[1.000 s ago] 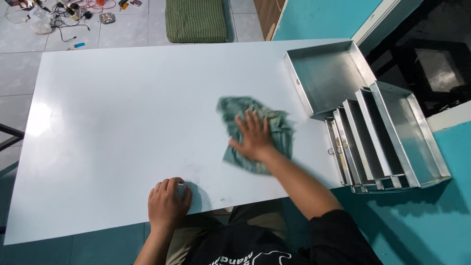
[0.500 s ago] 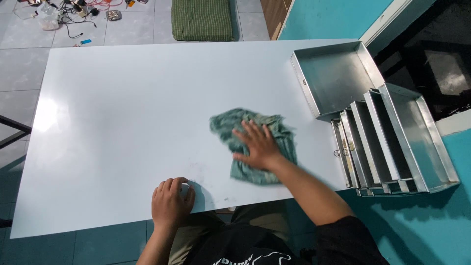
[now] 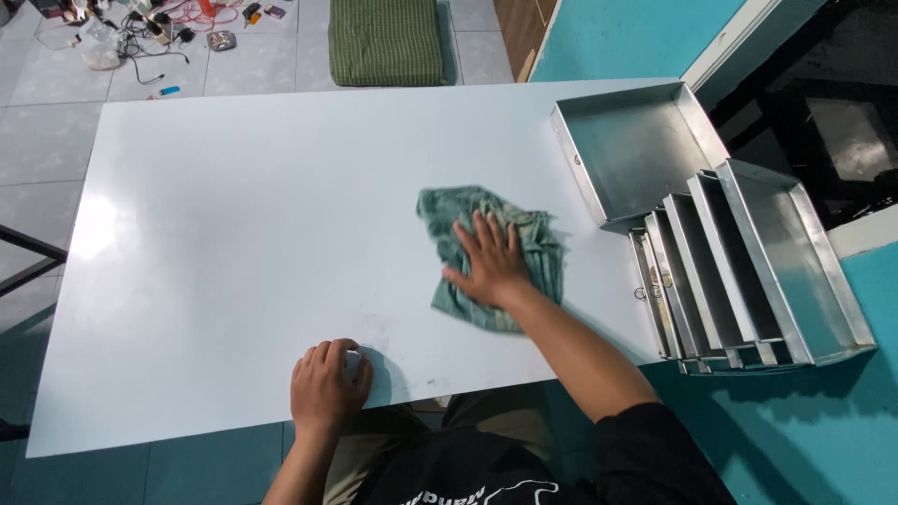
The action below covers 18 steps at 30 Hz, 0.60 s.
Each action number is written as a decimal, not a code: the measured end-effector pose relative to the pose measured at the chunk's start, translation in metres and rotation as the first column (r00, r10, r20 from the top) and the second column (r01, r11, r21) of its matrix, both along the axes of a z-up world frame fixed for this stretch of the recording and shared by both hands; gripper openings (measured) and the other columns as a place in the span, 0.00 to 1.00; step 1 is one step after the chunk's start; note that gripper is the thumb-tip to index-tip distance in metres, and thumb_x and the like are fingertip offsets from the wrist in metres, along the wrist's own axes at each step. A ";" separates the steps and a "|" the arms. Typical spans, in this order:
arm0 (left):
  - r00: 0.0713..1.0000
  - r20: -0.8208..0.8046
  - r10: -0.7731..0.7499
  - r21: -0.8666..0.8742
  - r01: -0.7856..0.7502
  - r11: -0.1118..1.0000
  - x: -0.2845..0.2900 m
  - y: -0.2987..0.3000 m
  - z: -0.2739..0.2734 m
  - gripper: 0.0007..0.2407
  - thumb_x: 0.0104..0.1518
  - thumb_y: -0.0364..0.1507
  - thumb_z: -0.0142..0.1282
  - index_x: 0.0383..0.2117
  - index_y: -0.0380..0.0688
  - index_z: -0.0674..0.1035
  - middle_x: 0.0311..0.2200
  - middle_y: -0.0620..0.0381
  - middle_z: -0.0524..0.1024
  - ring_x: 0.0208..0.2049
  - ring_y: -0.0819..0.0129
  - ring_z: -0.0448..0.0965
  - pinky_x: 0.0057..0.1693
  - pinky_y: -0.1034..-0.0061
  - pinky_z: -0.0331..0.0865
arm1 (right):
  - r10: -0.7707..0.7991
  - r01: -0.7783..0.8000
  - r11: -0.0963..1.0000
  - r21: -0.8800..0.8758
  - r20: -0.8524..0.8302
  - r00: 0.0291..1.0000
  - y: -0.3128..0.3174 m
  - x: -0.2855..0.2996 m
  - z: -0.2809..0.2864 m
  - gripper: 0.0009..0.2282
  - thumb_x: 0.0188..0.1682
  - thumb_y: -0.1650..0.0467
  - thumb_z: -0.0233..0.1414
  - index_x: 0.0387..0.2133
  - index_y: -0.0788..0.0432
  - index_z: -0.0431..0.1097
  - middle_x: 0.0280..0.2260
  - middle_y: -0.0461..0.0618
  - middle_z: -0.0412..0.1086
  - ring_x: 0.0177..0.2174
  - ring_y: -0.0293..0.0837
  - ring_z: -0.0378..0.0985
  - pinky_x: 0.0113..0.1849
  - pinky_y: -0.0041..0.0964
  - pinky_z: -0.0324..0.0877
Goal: A person unfolds a cloth and uses it to wipe down a white table surface.
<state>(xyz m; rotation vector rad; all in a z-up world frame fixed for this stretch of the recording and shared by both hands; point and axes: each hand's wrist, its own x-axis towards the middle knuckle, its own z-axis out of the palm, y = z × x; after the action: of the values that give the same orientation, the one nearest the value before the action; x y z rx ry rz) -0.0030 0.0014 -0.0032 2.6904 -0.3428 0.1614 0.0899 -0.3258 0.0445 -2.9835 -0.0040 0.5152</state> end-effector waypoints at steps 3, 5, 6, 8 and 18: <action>1.000 0.003 0.016 -0.005 -0.016 1.000 0.000 0.001 -0.006 0.10 0.53 0.39 0.59 0.38 0.53 0.80 0.33 0.63 0.79 0.38 0.60 0.79 0.46 0.65 0.70 | 0.101 -0.104 0.994 0.040 0.072 0.992 0.009 -0.031 -0.008 0.39 0.51 0.43 0.37 0.74 0.43 0.34 0.74 0.53 0.24 0.71 0.57 0.22 0.64 0.66 0.23; 1.000 -0.011 0.014 -0.002 -0.014 1.000 0.000 0.000 -0.004 0.10 0.53 0.39 0.59 0.38 0.53 0.80 0.34 0.63 0.80 0.38 0.60 0.79 0.46 0.65 0.71 | 0.137 -0.141 0.989 0.039 0.087 0.987 0.013 -0.048 -0.008 0.39 0.51 0.43 0.38 0.73 0.43 0.35 0.74 0.53 0.25 0.71 0.57 0.23 0.64 0.65 0.23; 1.000 -0.026 0.014 0.000 -0.014 1.000 0.000 0.000 -0.002 0.10 0.53 0.39 0.59 0.38 0.53 0.80 0.34 0.63 0.80 0.38 0.60 0.79 0.45 0.65 0.71 | 0.175 -0.180 0.983 0.037 0.101 0.979 0.014 -0.057 -0.008 0.39 0.51 0.43 0.39 0.73 0.42 0.35 0.74 0.52 0.25 0.71 0.56 0.23 0.64 0.64 0.24; 0.999 -0.037 0.009 0.001 -0.008 1.000 0.000 0.000 -0.001 0.11 0.53 0.39 0.59 0.38 0.53 0.80 0.34 0.61 0.80 0.39 0.59 0.79 0.45 0.64 0.70 | 0.188 -0.194 0.980 0.046 0.102 0.977 0.014 -0.067 -0.007 0.39 0.51 0.43 0.38 0.73 0.42 0.35 0.74 0.53 0.26 0.71 0.56 0.24 0.64 0.65 0.23; 1.000 -0.013 -0.008 -0.005 0.008 1.000 -0.003 -0.001 0.007 0.10 0.55 0.38 0.58 0.39 0.52 0.80 0.36 0.60 0.81 0.39 0.59 0.79 0.46 0.64 0.72 | 0.165 -0.174 0.981 0.089 0.101 0.981 0.002 -0.045 -0.014 0.40 0.49 0.41 0.38 0.73 0.37 0.37 0.74 0.48 0.27 0.71 0.54 0.24 0.64 0.65 0.25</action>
<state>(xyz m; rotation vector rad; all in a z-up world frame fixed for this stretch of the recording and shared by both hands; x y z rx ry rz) -0.0061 0.0003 0.0037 2.6835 -0.3484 0.1420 0.0452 -0.3240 0.0301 -2.9226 -0.2864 0.3808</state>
